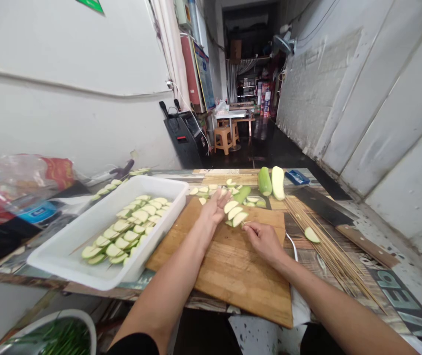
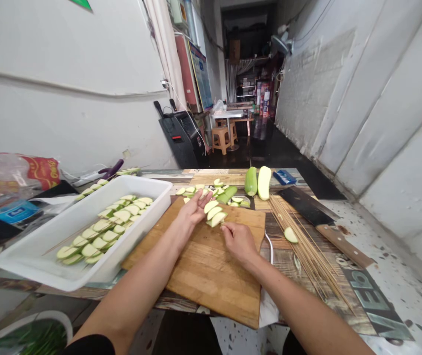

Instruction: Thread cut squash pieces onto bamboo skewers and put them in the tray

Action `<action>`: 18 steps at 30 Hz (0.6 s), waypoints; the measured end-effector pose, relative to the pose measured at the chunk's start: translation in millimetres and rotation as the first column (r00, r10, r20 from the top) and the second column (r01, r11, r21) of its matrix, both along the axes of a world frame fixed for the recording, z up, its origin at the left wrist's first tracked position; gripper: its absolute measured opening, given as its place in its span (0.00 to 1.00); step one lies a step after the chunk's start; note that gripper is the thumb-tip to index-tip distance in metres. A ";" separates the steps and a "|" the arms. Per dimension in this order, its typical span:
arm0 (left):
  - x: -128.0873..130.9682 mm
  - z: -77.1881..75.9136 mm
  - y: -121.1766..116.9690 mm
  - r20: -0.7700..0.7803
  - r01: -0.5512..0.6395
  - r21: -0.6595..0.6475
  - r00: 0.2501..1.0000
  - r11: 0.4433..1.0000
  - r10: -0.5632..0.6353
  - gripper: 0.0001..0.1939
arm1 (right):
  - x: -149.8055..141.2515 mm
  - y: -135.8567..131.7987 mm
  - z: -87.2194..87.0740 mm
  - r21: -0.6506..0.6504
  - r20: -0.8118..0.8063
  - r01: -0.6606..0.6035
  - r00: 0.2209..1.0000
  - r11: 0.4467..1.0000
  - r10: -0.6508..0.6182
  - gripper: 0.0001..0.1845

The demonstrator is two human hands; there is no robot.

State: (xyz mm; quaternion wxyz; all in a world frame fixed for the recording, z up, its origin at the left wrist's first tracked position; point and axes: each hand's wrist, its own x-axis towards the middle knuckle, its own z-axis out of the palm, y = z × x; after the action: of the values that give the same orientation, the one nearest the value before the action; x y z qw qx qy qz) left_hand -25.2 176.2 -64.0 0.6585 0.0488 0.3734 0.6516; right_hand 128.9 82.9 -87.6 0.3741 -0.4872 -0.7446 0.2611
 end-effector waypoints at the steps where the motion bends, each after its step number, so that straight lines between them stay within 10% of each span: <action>1: 0.7 0.3 -0.3 -0.002 -0.001 0.001 1.000 1.000 0.001 0.01 | -0.2 -0.1 0.1 -0.003 0.001 0.004 1.000 1.000 -0.004 0.15; 18: 8.5 0.7 -3.5 -0.037 0.016 -0.025 0.999 1.000 -0.017 0.06 | -2.8 1.8 1.9 -0.004 0.015 0.046 0.999 0.999 -0.046 0.16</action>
State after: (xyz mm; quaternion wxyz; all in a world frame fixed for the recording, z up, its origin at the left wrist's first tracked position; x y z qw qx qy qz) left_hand -16.6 172.6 -63.3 0.6573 0.0559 0.3931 0.6405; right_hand 126.1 84.6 -85.8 0.3733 -0.5071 -0.7354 0.2503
